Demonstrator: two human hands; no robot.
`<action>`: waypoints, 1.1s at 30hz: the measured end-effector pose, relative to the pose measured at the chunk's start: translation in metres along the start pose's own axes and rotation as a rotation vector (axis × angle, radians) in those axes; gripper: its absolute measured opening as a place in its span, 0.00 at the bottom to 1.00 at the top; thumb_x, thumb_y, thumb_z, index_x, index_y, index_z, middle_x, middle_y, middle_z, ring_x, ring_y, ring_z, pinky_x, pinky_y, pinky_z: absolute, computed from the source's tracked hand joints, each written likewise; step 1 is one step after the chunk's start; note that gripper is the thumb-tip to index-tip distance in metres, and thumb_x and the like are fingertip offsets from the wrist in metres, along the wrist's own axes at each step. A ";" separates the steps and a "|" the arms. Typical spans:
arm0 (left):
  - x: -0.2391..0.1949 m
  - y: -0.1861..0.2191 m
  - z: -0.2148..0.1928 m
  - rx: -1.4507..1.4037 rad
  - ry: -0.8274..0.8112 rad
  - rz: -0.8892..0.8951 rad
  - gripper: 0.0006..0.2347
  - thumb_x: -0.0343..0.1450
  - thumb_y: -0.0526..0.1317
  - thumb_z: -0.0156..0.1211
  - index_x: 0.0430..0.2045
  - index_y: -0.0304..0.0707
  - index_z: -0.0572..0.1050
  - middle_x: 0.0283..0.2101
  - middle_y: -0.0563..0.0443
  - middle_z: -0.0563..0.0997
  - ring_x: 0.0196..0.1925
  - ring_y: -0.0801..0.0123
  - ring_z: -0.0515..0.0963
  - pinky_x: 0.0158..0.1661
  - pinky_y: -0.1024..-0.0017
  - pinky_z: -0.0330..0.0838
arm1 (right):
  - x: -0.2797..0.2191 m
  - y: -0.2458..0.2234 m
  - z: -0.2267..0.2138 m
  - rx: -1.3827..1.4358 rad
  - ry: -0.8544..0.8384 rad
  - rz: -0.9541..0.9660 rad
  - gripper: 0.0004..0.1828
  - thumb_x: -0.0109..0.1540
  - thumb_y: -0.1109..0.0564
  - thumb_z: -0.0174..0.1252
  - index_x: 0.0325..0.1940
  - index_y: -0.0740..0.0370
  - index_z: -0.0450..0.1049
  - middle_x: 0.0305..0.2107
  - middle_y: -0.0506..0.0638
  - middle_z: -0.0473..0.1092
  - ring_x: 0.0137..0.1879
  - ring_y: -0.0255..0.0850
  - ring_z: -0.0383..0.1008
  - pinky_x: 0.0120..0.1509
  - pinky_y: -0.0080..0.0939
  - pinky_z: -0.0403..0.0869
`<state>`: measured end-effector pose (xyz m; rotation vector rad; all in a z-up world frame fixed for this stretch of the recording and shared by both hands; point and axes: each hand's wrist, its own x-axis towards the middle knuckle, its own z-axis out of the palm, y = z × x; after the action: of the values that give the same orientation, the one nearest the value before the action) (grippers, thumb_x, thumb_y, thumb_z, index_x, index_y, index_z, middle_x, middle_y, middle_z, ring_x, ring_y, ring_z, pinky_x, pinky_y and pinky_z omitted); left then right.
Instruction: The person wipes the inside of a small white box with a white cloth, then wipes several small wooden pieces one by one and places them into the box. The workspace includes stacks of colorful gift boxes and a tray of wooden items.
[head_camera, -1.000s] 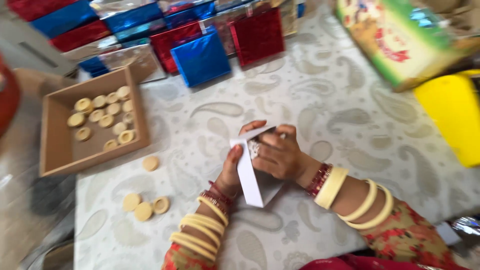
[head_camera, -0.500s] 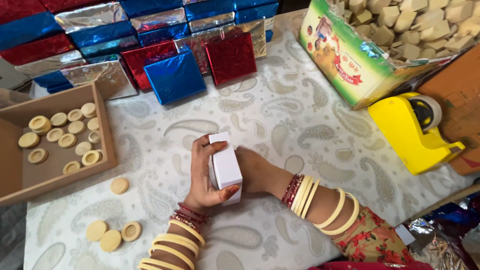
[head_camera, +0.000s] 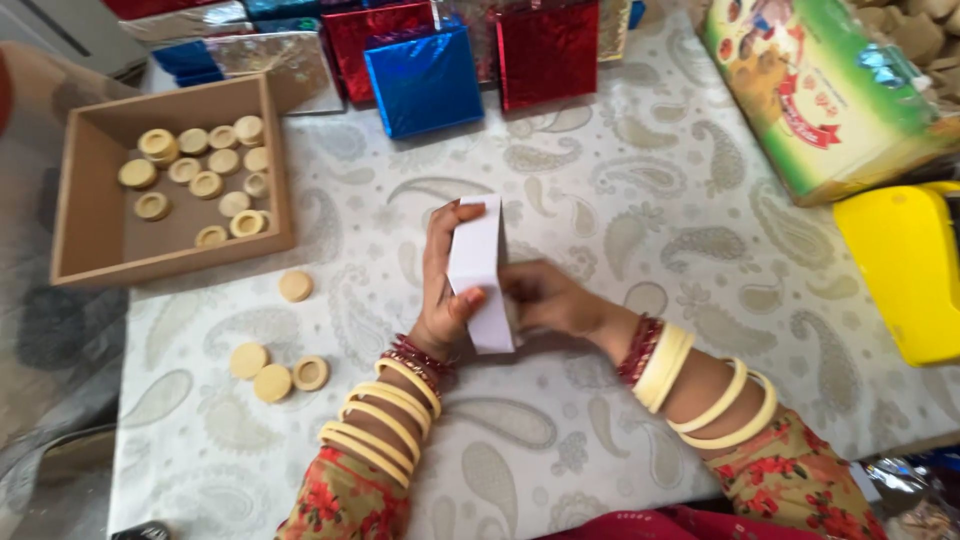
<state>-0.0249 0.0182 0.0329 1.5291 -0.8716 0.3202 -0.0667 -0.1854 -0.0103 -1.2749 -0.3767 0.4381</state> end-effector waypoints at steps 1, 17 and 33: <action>0.004 0.003 0.000 0.014 0.003 0.001 0.36 0.63 0.62 0.57 0.59 0.34 0.70 0.60 0.39 0.70 0.64 0.54 0.68 0.68 0.61 0.58 | -0.001 -0.006 -0.008 0.004 -0.013 -0.006 0.20 0.57 0.65 0.60 0.53 0.64 0.77 0.44 0.55 0.78 0.48 0.44 0.78 0.51 0.42 0.76; 0.016 0.045 0.016 0.862 -0.522 -0.095 0.17 0.71 0.55 0.60 0.37 0.39 0.80 0.37 0.45 0.82 0.42 0.55 0.80 0.53 0.54 0.65 | 0.007 -0.012 -0.092 0.675 0.645 -0.426 0.17 0.54 0.53 0.52 0.43 0.63 0.74 0.34 0.55 0.71 0.34 0.49 0.71 0.40 0.49 0.69; 0.002 0.023 0.025 0.207 -0.278 -0.166 0.21 0.61 0.41 0.76 0.44 0.35 0.74 0.40 0.43 0.81 0.43 0.52 0.81 0.45 0.60 0.75 | 0.007 -0.049 -0.019 -0.808 0.623 -0.668 0.12 0.63 0.56 0.57 0.48 0.63 0.74 0.37 0.47 0.67 0.39 0.33 0.66 0.43 0.35 0.68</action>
<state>-0.0457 -0.0041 0.0466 1.8564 -0.9412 0.0782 -0.0461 -0.2093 0.0324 -1.8615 -0.4293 -0.7488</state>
